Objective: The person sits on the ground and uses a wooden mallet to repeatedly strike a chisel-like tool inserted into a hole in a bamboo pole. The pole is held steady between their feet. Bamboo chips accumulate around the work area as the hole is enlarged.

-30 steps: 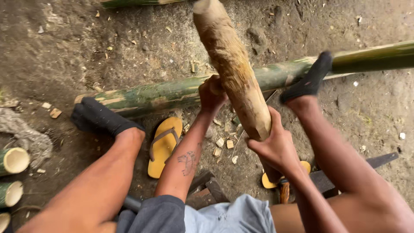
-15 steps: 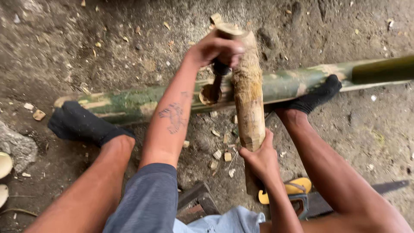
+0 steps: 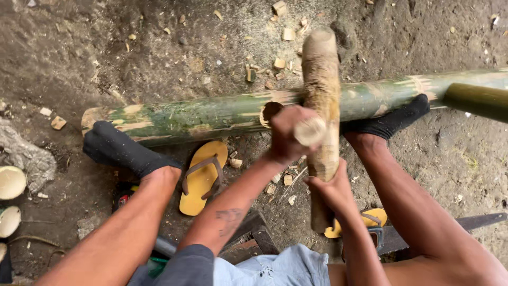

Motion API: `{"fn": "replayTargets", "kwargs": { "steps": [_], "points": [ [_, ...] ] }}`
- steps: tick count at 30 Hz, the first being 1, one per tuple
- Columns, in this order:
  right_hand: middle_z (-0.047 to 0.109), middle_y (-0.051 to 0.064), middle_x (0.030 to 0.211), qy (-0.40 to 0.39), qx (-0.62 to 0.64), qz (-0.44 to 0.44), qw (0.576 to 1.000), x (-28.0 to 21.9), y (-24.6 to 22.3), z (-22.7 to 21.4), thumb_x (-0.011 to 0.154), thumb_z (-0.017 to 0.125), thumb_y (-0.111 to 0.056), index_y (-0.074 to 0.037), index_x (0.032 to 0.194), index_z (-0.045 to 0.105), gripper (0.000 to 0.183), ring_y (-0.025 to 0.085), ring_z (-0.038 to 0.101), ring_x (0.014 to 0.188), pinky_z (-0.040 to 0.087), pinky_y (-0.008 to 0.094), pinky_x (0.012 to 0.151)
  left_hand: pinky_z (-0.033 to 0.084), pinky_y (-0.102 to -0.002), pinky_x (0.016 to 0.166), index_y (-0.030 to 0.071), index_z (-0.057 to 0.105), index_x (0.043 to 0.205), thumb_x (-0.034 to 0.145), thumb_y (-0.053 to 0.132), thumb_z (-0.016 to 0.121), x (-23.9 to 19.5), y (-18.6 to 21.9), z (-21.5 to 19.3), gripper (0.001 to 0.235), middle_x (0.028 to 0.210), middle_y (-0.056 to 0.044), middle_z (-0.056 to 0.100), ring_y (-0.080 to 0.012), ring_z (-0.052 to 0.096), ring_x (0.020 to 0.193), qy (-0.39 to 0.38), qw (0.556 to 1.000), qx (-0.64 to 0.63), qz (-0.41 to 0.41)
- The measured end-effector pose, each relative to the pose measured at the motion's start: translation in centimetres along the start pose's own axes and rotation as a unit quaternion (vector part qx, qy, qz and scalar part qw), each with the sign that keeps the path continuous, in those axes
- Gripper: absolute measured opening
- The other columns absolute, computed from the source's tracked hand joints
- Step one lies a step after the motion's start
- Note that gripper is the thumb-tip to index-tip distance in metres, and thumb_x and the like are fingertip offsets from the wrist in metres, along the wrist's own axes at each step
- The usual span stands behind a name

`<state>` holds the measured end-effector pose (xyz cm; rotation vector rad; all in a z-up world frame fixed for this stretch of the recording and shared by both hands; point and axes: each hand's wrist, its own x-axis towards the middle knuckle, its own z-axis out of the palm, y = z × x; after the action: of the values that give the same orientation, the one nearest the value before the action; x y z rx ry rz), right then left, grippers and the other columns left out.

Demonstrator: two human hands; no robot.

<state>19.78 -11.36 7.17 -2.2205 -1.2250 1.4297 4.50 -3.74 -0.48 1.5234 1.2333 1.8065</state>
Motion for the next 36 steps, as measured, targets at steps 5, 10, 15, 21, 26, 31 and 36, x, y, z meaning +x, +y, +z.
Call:
{"fn": "replayTargets", "kwargs": {
  "steps": [5,10,15,21,26,31,36],
  "points": [
    [0.064,0.013,0.091,-0.023,0.067,0.025,0.997,-1.4,-1.1,-2.2,0.072,0.077,-0.010,0.000,0.126,0.046,0.063,0.020,0.066,0.067,0.058,0.034,0.057,0.060,-0.041,0.080,0.011,0.065,0.102,0.095,0.047,0.070,-1.6,3.3,2.0,0.037,0.093,-0.007,0.072,-0.0245,0.073,0.081,-0.006,1.000,0.014,-0.015],
    [0.063,0.010,0.093,0.083,0.019,-0.037,0.996,-6.0,-6.4,-4.4,0.071,0.079,-0.012,-0.004,0.128,0.043,0.068,0.018,0.065,0.070,0.057,0.033,0.056,0.061,-0.037,0.078,0.012,0.066,0.101,0.095,0.046,0.071,0.8,3.6,2.6,0.035,0.094,-0.007,0.074,-0.0218,0.074,0.079,0.046,0.995,0.024,-0.090],
    [0.068,0.013,0.111,0.131,-0.080,-0.168,0.974,-11.0,-11.3,-8.0,0.080,0.080,-0.010,0.002,0.141,0.053,0.068,0.021,0.067,0.092,0.056,0.037,0.078,0.062,-0.036,0.074,0.013,0.066,0.101,0.088,0.038,0.080,0.4,3.1,3.9,0.031,0.088,-0.007,0.075,-0.0216,0.075,0.077,0.110,0.990,0.038,-0.079],
    [0.068,0.016,0.111,0.133,-0.200,-0.173,0.955,-10.0,-13.1,-6.9,0.076,0.082,-0.013,0.001,0.143,0.048,0.076,0.025,0.068,0.093,0.057,0.039,0.078,0.063,-0.034,0.076,0.015,0.065,0.106,0.083,0.026,0.083,1.6,2.7,4.2,0.031,0.093,-0.006,0.074,-0.0207,0.076,0.078,0.149,0.977,0.053,-0.141],
    [0.068,0.019,0.112,0.105,-0.240,-0.174,0.949,-9.1,-13.5,-5.8,0.073,0.083,-0.016,0.001,0.144,0.044,0.083,0.028,0.069,0.095,0.057,0.041,0.079,0.061,-0.029,0.069,0.017,0.066,0.101,0.086,0.016,0.079,1.9,1.8,3.5,0.020,0.091,0.000,0.077,-0.0146,0.077,0.073,0.141,0.960,0.067,-0.234],
    [0.068,0.022,0.112,0.097,-0.257,-0.190,0.943,-8.4,-13.7,-5.7,0.070,0.085,-0.019,0.000,0.146,0.040,0.091,0.031,0.069,0.097,0.058,0.043,0.080,0.064,-0.032,0.079,0.014,0.063,0.109,0.084,0.026,0.086,1.4,0.7,3.5,0.035,0.097,-0.005,0.075,-0.0186,0.076,0.082,0.164,0.974,0.073,-0.137],
    [0.067,0.025,0.113,0.057,-0.325,-0.141,0.933,-7.1,-12.7,-4.3,0.066,0.086,-0.021,0.000,0.147,0.035,0.098,0.034,0.070,0.098,0.058,0.045,0.080,0.063,-0.030,0.075,0.016,0.066,0.104,0.084,0.032,0.088,-0.7,-0.1,4.5,0.033,0.092,-0.004,0.075,-0.0179,0.076,0.080,0.127,0.973,0.102,-0.161]
  ]
}}
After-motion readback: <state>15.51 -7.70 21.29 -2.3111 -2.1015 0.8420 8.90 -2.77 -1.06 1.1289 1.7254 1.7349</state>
